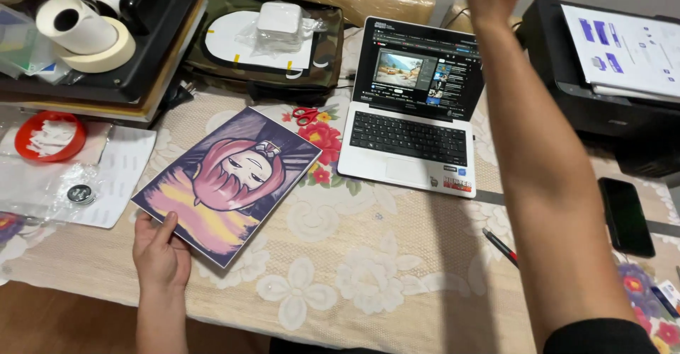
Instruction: Packaging a printed illustration into a plastic sleeve and organizing printed sheets while using a laptop.
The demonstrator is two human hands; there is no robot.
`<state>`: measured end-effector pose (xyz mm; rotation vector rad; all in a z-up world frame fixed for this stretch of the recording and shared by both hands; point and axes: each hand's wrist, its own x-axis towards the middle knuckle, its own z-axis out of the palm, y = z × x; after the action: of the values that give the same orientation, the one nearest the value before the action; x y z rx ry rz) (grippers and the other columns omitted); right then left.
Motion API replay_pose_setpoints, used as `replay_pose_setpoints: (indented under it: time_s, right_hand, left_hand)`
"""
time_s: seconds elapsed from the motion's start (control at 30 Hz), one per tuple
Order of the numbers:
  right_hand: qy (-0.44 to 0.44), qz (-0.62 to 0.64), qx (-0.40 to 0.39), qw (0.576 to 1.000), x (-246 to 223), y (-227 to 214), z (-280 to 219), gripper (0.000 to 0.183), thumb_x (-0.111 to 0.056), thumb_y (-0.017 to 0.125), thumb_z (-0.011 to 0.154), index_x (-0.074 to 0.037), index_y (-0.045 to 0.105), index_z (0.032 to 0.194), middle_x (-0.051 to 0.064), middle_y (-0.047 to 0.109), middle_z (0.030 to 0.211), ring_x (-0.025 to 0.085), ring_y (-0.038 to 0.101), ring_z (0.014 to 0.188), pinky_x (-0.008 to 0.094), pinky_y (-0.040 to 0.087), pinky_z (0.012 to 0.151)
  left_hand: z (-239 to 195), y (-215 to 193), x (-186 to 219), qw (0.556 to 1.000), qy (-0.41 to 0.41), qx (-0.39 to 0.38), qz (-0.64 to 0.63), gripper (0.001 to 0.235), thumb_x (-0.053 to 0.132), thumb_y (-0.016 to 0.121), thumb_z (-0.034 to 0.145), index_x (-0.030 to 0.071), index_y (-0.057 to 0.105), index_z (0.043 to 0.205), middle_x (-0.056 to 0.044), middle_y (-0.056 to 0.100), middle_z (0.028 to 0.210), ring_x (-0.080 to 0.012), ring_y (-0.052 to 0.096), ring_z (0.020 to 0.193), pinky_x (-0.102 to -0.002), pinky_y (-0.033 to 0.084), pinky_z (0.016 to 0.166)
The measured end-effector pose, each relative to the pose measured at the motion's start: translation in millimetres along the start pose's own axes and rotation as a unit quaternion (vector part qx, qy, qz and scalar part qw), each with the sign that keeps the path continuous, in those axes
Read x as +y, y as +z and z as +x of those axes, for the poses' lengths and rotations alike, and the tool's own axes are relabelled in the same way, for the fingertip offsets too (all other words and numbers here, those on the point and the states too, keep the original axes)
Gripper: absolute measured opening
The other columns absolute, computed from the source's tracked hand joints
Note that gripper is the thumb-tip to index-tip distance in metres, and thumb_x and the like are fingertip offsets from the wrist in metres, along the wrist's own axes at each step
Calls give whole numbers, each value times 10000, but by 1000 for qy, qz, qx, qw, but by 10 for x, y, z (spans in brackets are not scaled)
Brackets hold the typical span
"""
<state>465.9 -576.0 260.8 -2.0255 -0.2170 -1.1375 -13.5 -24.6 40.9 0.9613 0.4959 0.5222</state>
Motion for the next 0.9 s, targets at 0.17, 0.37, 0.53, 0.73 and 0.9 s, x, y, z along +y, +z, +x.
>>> replay_pose_setpoints:
  time_s: [0.17,0.37,0.53,0.73,0.9]
  right_hand:
    - [-150,-19,-19,988,-793,1267,-321,231,81,603,975,-89,746,911,77,705,845,228,640,747,408,488,619]
    - [-172,-103,-166,966,-1266,2222,-911,357,235,491,880,-90,569,1005,130,632,892,306,520,711,459,359,556]
    - [-49,-175,-431,884,-1182,2667,-1303,319,79,499,1042,-120,682,1212,107,725,1136,324,628,1003,466,512,780]
    - [-36,-251,-630,734,-1225,2322,-1557,455,-359,727,1042,-189,744,1464,126,705,1502,404,654,1362,518,575,1039]
    - [-136,-107,-475,863,-1764,1440,-2070,461,-343,790,1063,-77,716,1432,234,644,1544,458,635,1359,600,545,1090]
  left_hand:
    - [-38,56,30,1000,-18,4,-12,533,8,636,1058,141,511,1559,-124,693,1505,-262,689,1362,-436,596,1196]
    - [-39,61,11,999,-33,24,-18,480,-10,619,1054,123,476,1492,-173,656,1523,-301,664,1351,-490,585,1165]
    - [-10,14,-31,998,-40,32,-29,492,-18,631,1063,122,458,1501,-167,669,1426,-270,666,1272,-467,593,1106]
    - [-33,87,21,997,-50,41,-40,508,-34,629,1032,133,438,1472,-153,639,1483,-259,631,1328,-462,558,1165]
    - [-44,150,86,996,-25,0,-87,448,-35,636,1028,155,510,1414,-151,683,1544,-264,674,1396,-446,562,1232]
